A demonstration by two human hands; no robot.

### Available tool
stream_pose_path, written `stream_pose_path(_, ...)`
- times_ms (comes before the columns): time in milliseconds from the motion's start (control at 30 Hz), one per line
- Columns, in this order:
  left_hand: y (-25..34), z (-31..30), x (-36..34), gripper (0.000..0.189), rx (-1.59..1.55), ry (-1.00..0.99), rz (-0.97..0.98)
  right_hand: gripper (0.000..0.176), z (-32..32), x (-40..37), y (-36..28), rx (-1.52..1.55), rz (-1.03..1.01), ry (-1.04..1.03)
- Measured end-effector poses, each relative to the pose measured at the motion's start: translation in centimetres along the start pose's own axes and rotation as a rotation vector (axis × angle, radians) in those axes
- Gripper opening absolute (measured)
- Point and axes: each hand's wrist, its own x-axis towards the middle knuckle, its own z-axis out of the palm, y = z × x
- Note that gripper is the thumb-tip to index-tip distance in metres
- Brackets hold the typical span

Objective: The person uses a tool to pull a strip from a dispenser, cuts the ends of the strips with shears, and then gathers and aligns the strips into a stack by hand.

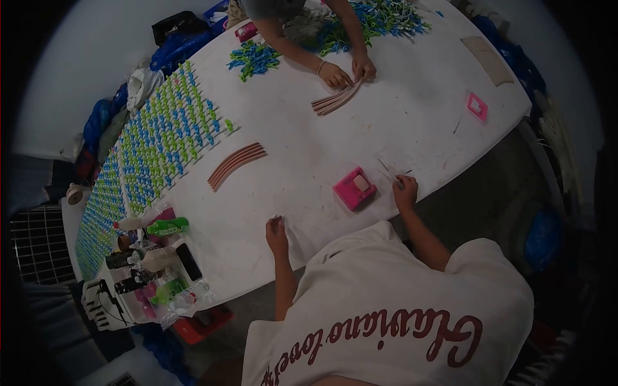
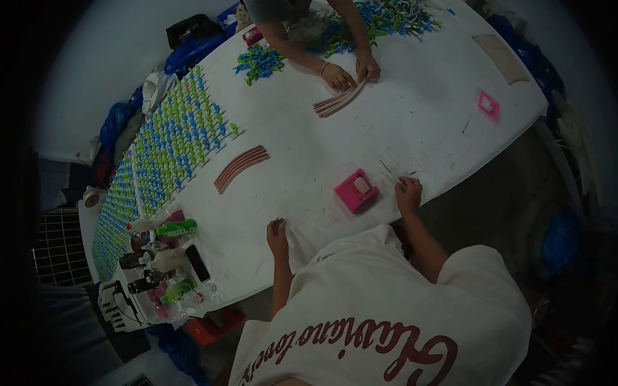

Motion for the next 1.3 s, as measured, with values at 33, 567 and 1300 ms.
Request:
stream_pose_path(33, 0.1, 0.0, 0.0, 0.033, 0.002, 0.002, -0.004, 0.025, -0.1, 0.1, 0.0, -0.005, 0.000, -0.005)
stream_pose_path(567, -0.4, 0.0, 0.2, 0.032, -0.014, 0.015, 0.031, 0.025, 0.1, 0.5, 0.8, 0.000, -0.049, -0.024)
stream_pose_path(1300, -0.1, 0.1, 0.1, 0.031, -0.012, 0.020, 0.022, 0.026, 0.3, 0.8, 1.3, 0.000, -0.044, -0.029)
